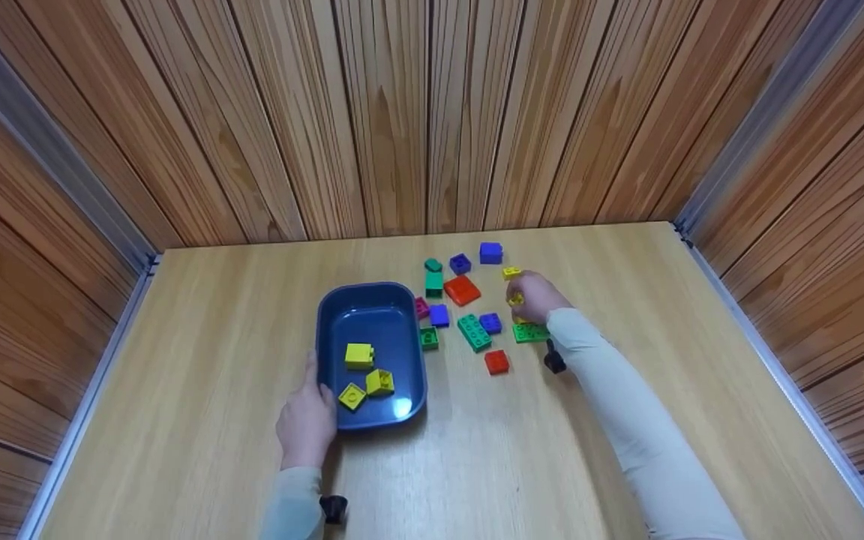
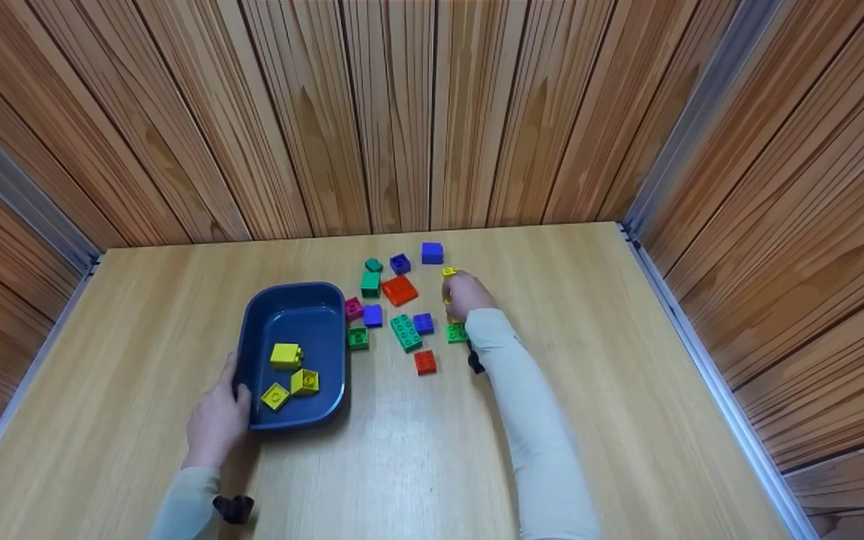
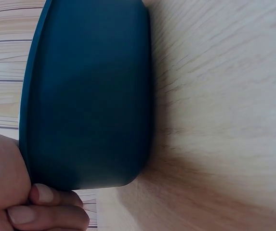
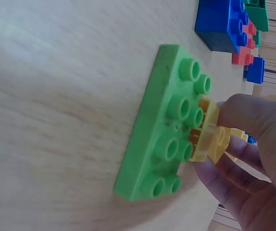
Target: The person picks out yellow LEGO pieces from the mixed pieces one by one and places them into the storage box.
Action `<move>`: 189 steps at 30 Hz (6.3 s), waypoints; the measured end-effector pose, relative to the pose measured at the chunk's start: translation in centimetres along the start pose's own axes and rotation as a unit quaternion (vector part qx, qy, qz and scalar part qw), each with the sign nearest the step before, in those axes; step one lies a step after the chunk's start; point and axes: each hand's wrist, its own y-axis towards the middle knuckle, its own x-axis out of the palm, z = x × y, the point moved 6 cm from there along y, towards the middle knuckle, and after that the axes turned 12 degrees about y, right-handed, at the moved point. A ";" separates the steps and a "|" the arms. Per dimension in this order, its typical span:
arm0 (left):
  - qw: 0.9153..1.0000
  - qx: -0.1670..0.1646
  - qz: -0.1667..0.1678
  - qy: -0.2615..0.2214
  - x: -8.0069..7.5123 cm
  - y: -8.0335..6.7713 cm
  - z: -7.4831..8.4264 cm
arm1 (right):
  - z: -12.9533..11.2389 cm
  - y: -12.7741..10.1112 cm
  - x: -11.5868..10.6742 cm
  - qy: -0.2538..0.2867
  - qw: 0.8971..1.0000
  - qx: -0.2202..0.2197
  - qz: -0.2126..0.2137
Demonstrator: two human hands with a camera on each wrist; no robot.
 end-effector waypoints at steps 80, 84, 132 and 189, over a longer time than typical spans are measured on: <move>0.999 -0.007 -0.028 -0.023 0.1 -0.1 -0.1 | -10.0 -4.0 -0.8 0.004 0.995 -0.097 -0.037; 0.999 -0.003 -0.025 -0.026 0.0 -0.2 0.0 | -11.8 -4.1 -0.2 0.009 0.992 -0.116 -0.041; 1.000 0.006 -0.003 -0.012 -0.2 0.0 0.0 | -26.6 -5.6 13.5 -0.052 0.944 -0.275 -0.172; 1.000 0.015 0.018 -0.015 -0.5 -0.3 0.0 | -26.4 -5.6 16.4 -0.108 0.945 -0.256 -0.175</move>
